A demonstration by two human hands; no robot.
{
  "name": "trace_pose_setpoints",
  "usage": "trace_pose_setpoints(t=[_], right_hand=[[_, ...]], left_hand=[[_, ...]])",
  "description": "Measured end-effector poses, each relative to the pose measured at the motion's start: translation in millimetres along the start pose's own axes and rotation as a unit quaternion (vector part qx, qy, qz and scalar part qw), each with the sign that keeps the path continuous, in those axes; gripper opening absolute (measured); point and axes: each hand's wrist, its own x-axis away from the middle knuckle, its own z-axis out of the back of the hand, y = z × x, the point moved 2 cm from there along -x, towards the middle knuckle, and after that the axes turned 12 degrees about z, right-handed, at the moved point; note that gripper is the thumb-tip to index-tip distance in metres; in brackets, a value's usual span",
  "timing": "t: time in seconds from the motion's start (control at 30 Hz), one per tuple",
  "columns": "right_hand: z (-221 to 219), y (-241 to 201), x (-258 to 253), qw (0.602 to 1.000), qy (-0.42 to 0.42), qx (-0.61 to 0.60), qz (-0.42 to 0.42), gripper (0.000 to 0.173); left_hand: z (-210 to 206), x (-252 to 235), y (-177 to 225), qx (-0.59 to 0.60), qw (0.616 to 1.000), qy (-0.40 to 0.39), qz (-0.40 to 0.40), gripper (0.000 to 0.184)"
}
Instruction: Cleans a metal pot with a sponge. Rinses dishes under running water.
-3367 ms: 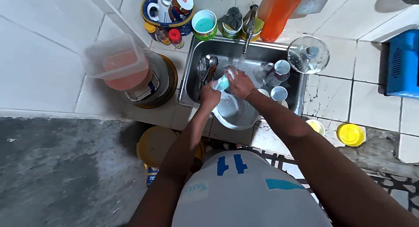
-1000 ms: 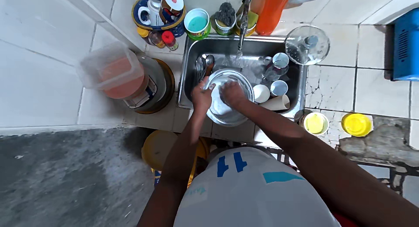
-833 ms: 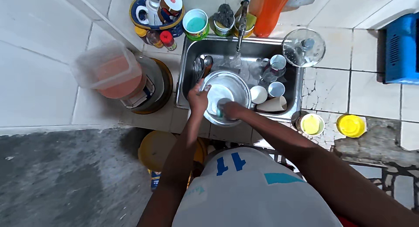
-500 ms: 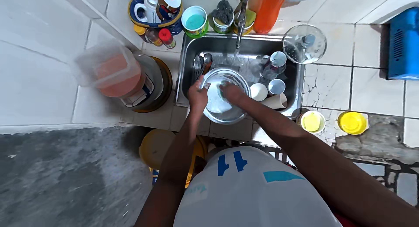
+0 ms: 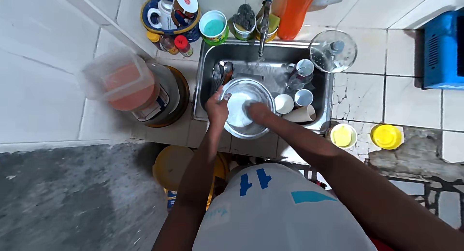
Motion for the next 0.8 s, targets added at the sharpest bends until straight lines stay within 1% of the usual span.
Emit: trace_pose_setpoints(t=[0.03,0.07,0.1,0.13,0.17,0.2,0.23,0.27,0.33,0.37,0.4,0.47,0.53,0.57,0.6,0.63,0.67,0.7,0.73,0.77,0.8], right_hand=[[-5.4,-6.9,5.1,0.999,-0.035,-0.013,0.032,0.04],[-11.7,-13.4,4.6,0.994,-0.052,-0.048,0.079,0.043],[-16.2,-21.7,2.7,0.986,-0.042,-0.108,0.122,0.046],[-19.4,-29.7,-0.1,0.972,-0.004,-0.173,0.156,0.047],[-20.2,-37.7,-5.1,0.958,0.056,-0.217,0.18,0.05],[-18.2,-44.2,-12.4,0.95,0.123,-0.214,0.193,0.052],[-14.1,-46.8,-21.5,0.951,0.172,-0.16,0.2,0.053],[-9.7,-45.8,-29.4,0.955,0.199,-0.081,0.204,0.051],[-5.5,-33.8,-41.8,0.945,0.234,0.078,0.214,0.04],[-2.5,-23.5,-47.5,0.937,0.24,0.13,0.218,0.037],[2.5,-11.9,-50.0,0.943,0.217,0.148,0.202,0.037],[7.2,8.5,-40.8,0.969,0.121,0.153,0.15,0.039],[0.0,27.8,-24.7,0.972,0.038,0.185,0.14,0.03],[1.8,29.3,-12.5,0.974,-0.038,0.183,0.126,0.027],[3.6,28.3,-3.1,0.977,-0.105,0.154,0.105,0.027],[2.5,29.2,2.7,0.982,-0.137,0.095,0.09,0.026],[1.6,30.4,5.8,0.987,-0.137,0.013,0.083,0.027],[5.8,26.5,10.2,0.985,-0.125,-0.09,0.079,0.034],[14.6,15.8,18.0,0.969,-0.112,-0.203,0.085,0.046],[20.6,5.0,24.2,0.947,-0.101,-0.29,0.098,0.061],[21.7,-2.8,25.7,0.928,-0.087,-0.344,0.113,0.069]], left_hand=[[-0.7,-0.2,-1.0,0.013,1.0,0.004,-0.001,0.044],[-0.8,-0.3,-1.8,0.021,1.0,0.006,0.003,0.044],[-1.6,0.6,-2.5,0.028,1.0,0.004,0.011,0.043],[-2.8,1.9,-3.0,0.033,0.999,0.0,0.021,0.043],[-3.6,2.7,-3.1,0.035,0.999,-0.004,0.03,0.043],[-3.5,2.2,-2.3,0.03,0.999,-0.01,0.036,0.042],[-3.3,0.7,0.1,0.02,0.999,-0.017,0.043,0.042],[-3.2,0.4,2.3,0.006,0.998,-0.025,0.057,0.042],[-3.6,3.8,4.0,-0.025,0.997,-0.03,0.072,0.042],[-3.6,3.2,6.0,-0.039,0.996,-0.027,0.072,0.042],[-3.5,1.5,8.2,-0.05,0.996,-0.025,0.071,0.043],[-2.4,0.2,5.4,-0.048,0.996,-0.018,0.072,0.045],[-4.0,-1.9,0.6,-0.016,0.997,-0.005,0.071,0.045],[-6.8,-2.7,0.5,0.006,0.998,-0.001,0.068,0.045],[-9.9,-2.8,1.2,0.026,0.998,0.001,0.064,0.045],[-12.8,-2.5,3.1,0.038,0.997,0.006,0.064,0.044],[-15.3,-3.5,6.6,0.044,0.997,0.012,0.066,0.045],[-16.9,-5.7,12.6,0.042,0.997,0.018,0.068,0.045],[-18.8,-7.7,19.4,0.035,0.997,0.019,0.067,0.046],[-21.4,-10.0,24.2,0.028,0.997,0.018,0.067,0.046],[-23.9,-13.7,26.6,0.021,0.997,0.017,0.068,0.047]])
